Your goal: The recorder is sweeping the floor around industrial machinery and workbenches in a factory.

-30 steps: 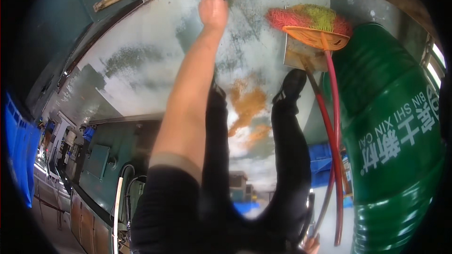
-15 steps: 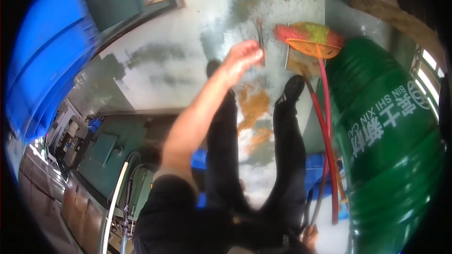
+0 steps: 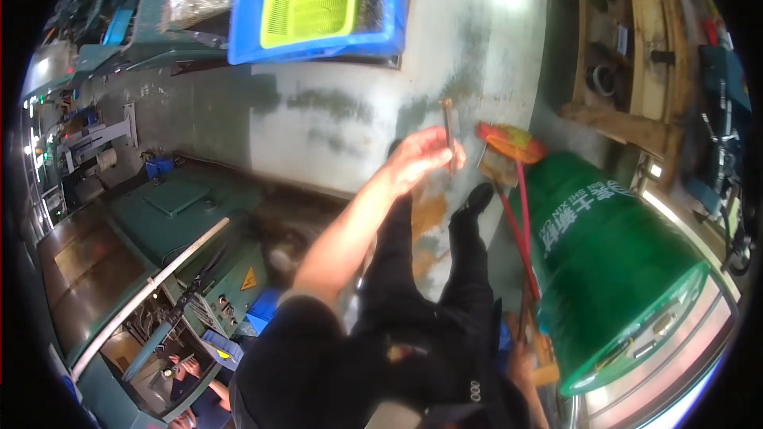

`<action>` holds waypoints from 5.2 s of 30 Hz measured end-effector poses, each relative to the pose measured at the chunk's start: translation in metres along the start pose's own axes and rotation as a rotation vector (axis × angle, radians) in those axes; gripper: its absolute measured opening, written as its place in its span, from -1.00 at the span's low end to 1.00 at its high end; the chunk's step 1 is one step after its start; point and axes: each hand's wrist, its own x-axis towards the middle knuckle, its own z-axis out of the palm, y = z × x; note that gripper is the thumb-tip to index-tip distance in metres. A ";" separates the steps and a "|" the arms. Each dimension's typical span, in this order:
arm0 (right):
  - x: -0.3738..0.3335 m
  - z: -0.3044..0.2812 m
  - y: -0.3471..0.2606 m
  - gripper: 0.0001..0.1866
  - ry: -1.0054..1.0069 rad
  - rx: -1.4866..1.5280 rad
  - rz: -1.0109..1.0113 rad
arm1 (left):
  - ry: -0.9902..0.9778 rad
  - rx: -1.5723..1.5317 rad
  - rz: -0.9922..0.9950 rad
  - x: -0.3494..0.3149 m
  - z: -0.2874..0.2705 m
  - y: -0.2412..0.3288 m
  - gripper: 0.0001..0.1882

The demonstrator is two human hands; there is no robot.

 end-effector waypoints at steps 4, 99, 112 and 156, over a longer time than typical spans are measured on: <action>0.005 0.010 0.028 -0.50 -0.018 -0.006 -0.031 | 0.029 0.220 -0.074 -0.023 0.029 0.031 -0.79; 0.165 -0.152 -0.078 -0.68 -0.622 -0.124 0.062 | 1.268 -0.105 1.121 -0.592 0.291 -0.194 -0.90; 0.088 -0.125 -0.092 -0.51 -0.449 -0.246 0.246 | 1.510 -0.395 1.248 -0.748 0.296 -0.296 -0.86; 0.054 -0.176 -0.111 -0.71 -0.574 -0.083 0.183 | 0.590 1.023 0.252 -0.172 0.297 -0.303 -0.23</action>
